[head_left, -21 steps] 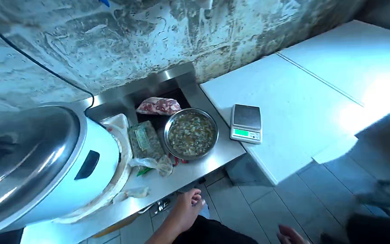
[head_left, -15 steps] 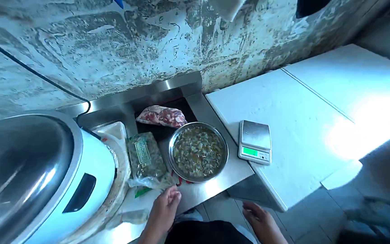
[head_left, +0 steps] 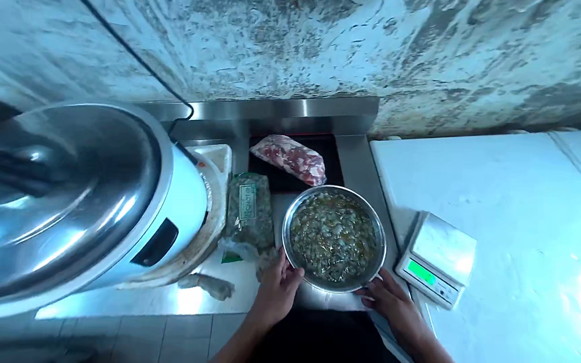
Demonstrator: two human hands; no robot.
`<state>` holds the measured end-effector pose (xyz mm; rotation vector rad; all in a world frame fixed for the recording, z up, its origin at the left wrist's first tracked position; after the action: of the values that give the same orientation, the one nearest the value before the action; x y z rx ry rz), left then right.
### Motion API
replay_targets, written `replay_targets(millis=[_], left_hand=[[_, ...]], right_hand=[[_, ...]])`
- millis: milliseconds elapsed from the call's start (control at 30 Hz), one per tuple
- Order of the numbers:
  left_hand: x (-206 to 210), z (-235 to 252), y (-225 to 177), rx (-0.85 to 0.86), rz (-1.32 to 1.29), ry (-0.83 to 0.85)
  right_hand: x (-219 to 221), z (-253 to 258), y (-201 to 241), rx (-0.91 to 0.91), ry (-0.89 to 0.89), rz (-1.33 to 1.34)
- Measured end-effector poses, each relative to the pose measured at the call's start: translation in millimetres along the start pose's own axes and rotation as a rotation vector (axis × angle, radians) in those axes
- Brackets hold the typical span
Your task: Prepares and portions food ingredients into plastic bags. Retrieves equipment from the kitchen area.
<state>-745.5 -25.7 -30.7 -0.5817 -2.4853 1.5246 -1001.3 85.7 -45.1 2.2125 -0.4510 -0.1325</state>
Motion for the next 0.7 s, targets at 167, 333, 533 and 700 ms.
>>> replay_targets(millis=[167, 333, 533, 700], left_hand=[[16, -4, -9, 0.021, -0.173, 0.006], [29, -12, -3, 0.043, -0.119, 0.109], [-65, -43, 8, 0.031, 0.490, -0.205], [-157, -34, 28, -0.074, 0.390, -0.365]], right_hand=[[-16, 21, 10, -0.023, 0.062, -0.005], [-31, 24, 27, -0.036, -0.007, 0.047], [-39, 6, 12, -0.121, -0.152, 0.185], [-12, -26, -38, -0.021, -0.353, 0.150]])
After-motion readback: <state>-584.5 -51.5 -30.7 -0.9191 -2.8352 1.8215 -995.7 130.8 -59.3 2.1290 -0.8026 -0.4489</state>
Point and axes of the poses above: each hand's wrist, its own z-axis towards the middle knuckle, its own x-axis out of the palm, y = z × x, the point moved 8 cm from there along z, towards the middle knuckle, and after that the axes turned 2 degrees about -z, right-handed, at the moved point
